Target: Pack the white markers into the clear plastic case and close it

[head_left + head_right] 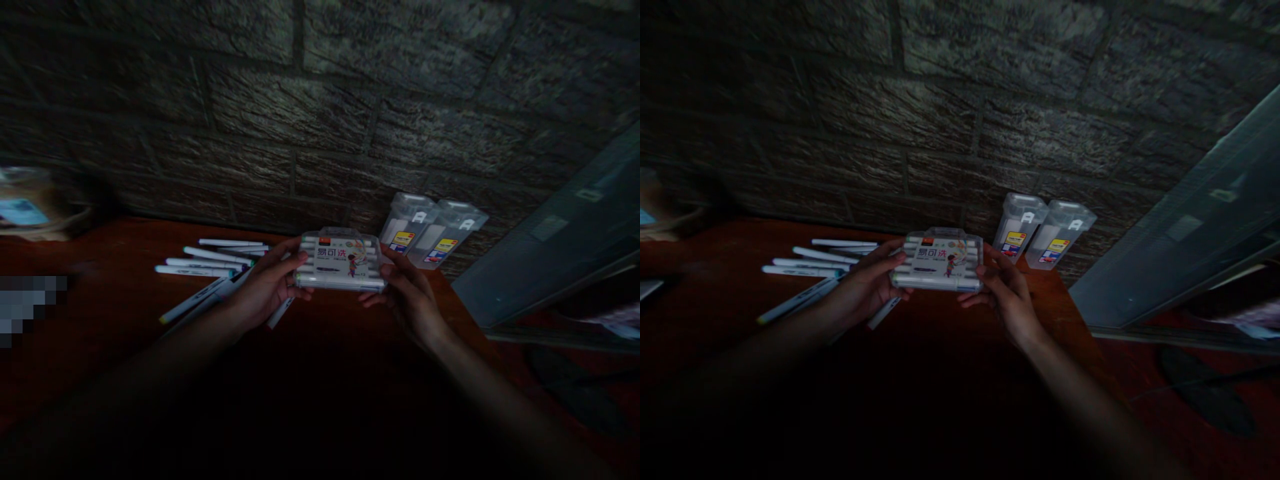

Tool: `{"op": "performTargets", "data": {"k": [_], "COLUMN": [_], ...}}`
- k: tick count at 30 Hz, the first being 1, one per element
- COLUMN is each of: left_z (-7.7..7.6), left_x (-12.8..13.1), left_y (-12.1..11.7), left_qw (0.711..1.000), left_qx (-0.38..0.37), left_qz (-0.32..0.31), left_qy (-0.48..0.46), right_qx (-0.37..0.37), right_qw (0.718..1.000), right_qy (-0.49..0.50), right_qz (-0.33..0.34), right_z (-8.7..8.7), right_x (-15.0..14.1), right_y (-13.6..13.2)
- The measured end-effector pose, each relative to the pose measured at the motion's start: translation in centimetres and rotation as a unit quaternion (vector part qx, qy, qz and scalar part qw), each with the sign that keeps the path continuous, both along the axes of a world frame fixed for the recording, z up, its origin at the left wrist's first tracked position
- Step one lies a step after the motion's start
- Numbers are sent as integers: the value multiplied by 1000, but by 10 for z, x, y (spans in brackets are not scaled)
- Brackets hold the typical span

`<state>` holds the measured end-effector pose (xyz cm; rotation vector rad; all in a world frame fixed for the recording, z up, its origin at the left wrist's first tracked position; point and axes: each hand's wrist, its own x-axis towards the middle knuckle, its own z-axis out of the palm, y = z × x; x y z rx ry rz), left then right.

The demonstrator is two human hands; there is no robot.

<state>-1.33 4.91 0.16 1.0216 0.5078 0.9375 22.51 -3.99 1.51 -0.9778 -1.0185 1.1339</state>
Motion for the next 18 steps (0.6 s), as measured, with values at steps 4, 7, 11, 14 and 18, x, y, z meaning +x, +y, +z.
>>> {"op": "performTargets", "data": {"k": [4,7,11,14,18], "left_z": [1,3,1,-1,-1], "left_x": [0,1,4,6,6], "left_y": [-1,-3,-6,-6,-5], "left_qw": [1000,999,995,981,965], "left_qx": [19,36,63,110,156], "left_qz": [5,14,65,138,181], "left_qy": [-2,2,35,82,107], "right_qx": [7,11,30,46,57], "right_qw": [1000,999,997,995,994], "right_qy": [-14,-22,-42,-45,-24], "right_qz": [-9,-25,-61,-76,-92], "right_z": [0,2,2,1,2], "right_x": [1,1,1,-1,-3], "right_y": [-1,-2,-2,-2,-2]}}
